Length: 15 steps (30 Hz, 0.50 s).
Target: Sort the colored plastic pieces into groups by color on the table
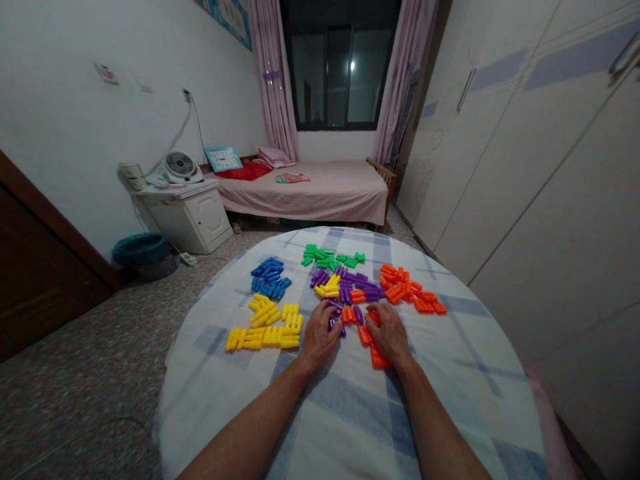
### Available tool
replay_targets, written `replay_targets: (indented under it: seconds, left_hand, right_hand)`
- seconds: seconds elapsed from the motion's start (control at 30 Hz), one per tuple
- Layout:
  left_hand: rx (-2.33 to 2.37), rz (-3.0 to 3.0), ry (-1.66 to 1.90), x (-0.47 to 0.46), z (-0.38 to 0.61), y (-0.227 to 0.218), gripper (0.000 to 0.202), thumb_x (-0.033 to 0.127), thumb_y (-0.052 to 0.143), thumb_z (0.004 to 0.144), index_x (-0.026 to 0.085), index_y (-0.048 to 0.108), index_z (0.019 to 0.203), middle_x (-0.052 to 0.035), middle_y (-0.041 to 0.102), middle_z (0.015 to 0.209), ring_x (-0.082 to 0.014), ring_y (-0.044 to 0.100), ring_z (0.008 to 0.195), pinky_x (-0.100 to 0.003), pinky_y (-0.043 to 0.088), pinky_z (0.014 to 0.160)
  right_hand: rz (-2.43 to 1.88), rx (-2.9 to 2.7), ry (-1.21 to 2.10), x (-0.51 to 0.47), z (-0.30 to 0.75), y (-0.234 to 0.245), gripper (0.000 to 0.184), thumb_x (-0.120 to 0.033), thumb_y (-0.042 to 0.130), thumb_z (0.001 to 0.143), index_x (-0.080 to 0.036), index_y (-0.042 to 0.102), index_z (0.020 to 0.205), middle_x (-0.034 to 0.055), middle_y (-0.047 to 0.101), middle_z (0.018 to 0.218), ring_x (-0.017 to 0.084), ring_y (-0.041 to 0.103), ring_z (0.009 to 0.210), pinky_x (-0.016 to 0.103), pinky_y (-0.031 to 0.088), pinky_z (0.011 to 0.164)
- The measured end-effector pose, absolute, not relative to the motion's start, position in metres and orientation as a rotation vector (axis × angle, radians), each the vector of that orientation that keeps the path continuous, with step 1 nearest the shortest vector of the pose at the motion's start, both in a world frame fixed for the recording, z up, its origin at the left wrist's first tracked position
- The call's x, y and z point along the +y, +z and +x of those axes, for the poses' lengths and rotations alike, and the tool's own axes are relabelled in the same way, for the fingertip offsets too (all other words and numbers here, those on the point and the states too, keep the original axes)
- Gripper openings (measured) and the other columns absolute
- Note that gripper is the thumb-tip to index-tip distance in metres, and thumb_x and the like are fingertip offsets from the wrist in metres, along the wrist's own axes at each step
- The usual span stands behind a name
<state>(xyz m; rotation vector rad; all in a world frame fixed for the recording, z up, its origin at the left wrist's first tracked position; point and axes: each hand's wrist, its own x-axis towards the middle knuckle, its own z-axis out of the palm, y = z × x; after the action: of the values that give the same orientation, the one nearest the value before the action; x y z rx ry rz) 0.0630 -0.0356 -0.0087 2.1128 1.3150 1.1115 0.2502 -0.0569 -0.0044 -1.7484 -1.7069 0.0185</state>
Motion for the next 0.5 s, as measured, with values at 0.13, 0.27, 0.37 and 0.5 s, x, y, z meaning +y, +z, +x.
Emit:
replay_targets:
  seconds: [0.13,0.27,0.37,0.5]
  left_hand:
    - [1.317,2.083,1.120,-0.034,0.062,-0.008,0.027,0.022,0.050,0.082,0.016,0.060,0.107,-0.0114,0.050,0.129,-0.0225,0.047,0.121,-0.040,0.036,0.106]
    - [1.283,2.026,1.192,-0.033,0.062,-0.003,0.023,0.020,0.048,0.082,0.018,0.061,0.101,-0.0083,0.056,0.119,-0.0200,0.051,0.114,-0.037,0.040,0.102]
    - [1.278,1.997,1.223,-0.033,0.063,0.001,0.021,0.019,0.047,0.082,0.018,0.060,0.099,-0.0080,0.057,0.114,-0.0194,0.053,0.110,-0.036,0.042,0.099]
    - [1.278,1.970,1.230,-0.032,0.063,0.000,0.021,0.019,0.047,0.082,0.018,0.061,0.097,-0.0075,0.058,0.111,-0.0191,0.054,0.108,-0.037,0.042,0.099]
  right_hand:
    - [-1.787,-1.560,0.057,-0.060,0.257,-0.003,0.029,-0.026,0.043,0.078,-0.015,0.062,0.097,0.0096,0.063,0.097,0.021,0.056,0.092,0.035,0.043,0.086]
    - [-1.816,-1.344,0.212,-0.062,0.265,-0.001,0.035,-0.034,0.044,0.077,-0.016,0.063,0.100,0.0080,0.064,0.096,0.019,0.059,0.087,0.032,0.045,0.080]
    - [-1.824,-1.323,0.286,-0.063,0.271,0.000,0.036,-0.039,0.044,0.077,-0.017,0.065,0.096,0.0069,0.066,0.095,0.020,0.060,0.087,0.033,0.045,0.080]
    - [-1.827,-1.295,0.316,-0.062,0.279,0.002,0.040,-0.039,0.036,0.080,-0.018,0.066,0.095,0.0076,0.068,0.097,0.021,0.061,0.091,0.037,0.045,0.082]
